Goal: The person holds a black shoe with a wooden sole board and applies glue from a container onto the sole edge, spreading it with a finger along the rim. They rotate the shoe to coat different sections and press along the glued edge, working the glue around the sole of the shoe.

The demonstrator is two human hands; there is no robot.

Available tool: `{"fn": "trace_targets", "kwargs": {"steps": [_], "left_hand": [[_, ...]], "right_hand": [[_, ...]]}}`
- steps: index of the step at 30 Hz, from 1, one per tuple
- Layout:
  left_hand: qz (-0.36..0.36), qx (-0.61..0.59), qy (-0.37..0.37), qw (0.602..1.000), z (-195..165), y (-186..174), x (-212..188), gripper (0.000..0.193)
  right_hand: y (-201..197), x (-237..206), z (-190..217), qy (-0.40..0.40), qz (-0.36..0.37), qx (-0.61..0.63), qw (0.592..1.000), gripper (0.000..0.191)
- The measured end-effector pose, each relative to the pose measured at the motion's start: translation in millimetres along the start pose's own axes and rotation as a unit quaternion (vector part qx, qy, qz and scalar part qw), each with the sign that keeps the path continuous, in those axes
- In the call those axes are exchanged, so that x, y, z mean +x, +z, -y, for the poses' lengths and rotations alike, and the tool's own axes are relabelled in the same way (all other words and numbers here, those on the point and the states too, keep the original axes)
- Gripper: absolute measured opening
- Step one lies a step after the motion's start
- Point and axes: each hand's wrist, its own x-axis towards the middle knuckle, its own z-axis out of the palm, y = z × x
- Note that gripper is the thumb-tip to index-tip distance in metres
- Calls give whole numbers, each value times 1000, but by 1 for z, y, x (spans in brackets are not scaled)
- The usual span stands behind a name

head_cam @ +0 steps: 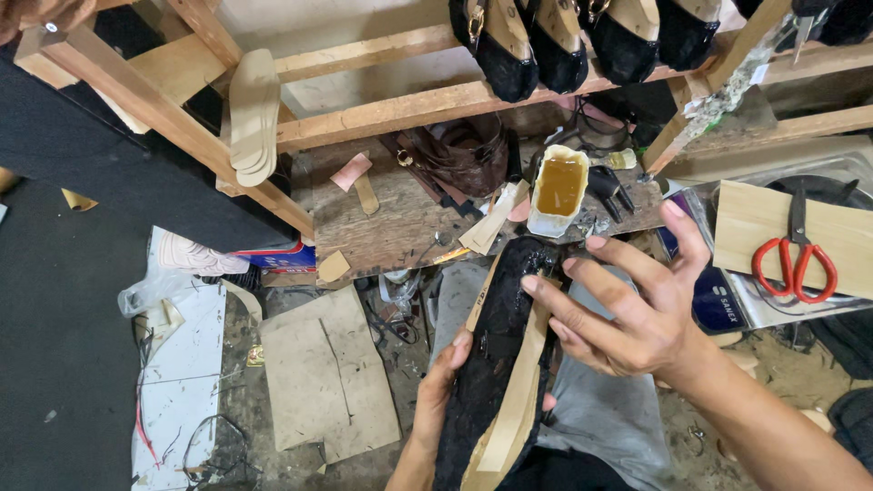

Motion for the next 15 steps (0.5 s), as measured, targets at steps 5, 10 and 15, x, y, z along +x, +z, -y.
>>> {"fn": "trace_targets", "kwargs": {"steps": [5,10,15], "left_hand": [[-17,-11,4,1000,3,-5,3,65],[4,-39,-3,999,4,-16,9,64],[28,-72,1,997,2,-30,24,68]], "right_hand": [[2,4,0,58,10,45,997,34],[12,4,-4,50,12,56,997,30],[48,-16,-48,260,50,90,960,23]]}}
